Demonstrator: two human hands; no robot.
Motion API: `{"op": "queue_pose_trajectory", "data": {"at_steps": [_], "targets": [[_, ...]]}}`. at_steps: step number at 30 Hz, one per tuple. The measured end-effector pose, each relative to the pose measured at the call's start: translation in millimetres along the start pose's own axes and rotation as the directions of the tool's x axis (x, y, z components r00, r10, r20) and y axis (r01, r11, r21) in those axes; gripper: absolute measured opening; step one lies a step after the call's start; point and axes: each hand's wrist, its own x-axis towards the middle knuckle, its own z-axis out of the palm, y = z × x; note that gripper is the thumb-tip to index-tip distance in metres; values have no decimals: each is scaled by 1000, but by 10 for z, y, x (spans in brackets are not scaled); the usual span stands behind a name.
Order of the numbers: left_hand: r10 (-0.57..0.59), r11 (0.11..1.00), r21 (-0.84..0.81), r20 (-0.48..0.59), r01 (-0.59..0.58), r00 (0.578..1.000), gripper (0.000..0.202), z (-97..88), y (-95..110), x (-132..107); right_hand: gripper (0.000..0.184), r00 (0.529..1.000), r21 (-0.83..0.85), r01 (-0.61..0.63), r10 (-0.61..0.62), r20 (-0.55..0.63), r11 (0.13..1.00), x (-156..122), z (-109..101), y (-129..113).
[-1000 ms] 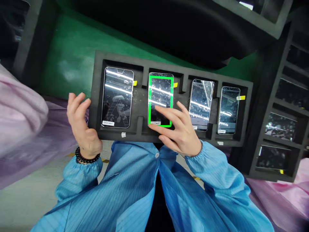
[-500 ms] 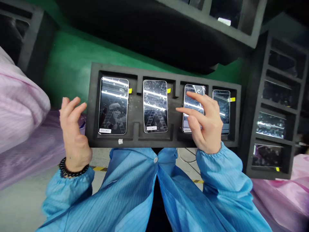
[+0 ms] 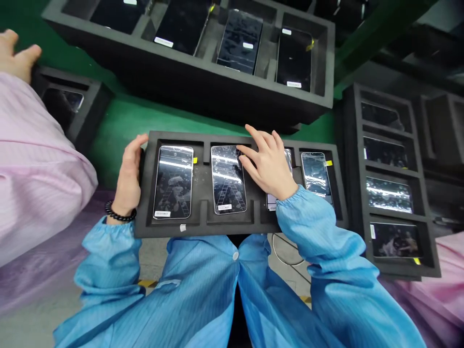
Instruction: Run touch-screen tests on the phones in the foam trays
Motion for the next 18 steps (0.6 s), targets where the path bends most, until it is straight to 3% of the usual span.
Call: {"op": "queue_pose_trajectory", "data": {"at_steps": [6, 18], "targets": [[-13, 990, -143, -65, 4, 998, 68, 19, -116, 34, 40, 999, -12, 23, -23, 34, 1000, -32, -5, -18], [-6, 984, -176, -108, -13, 994, 54, 16, -145, 38, 42, 991, 40, 96, -99, 93, 995, -187, -124, -191]]}}
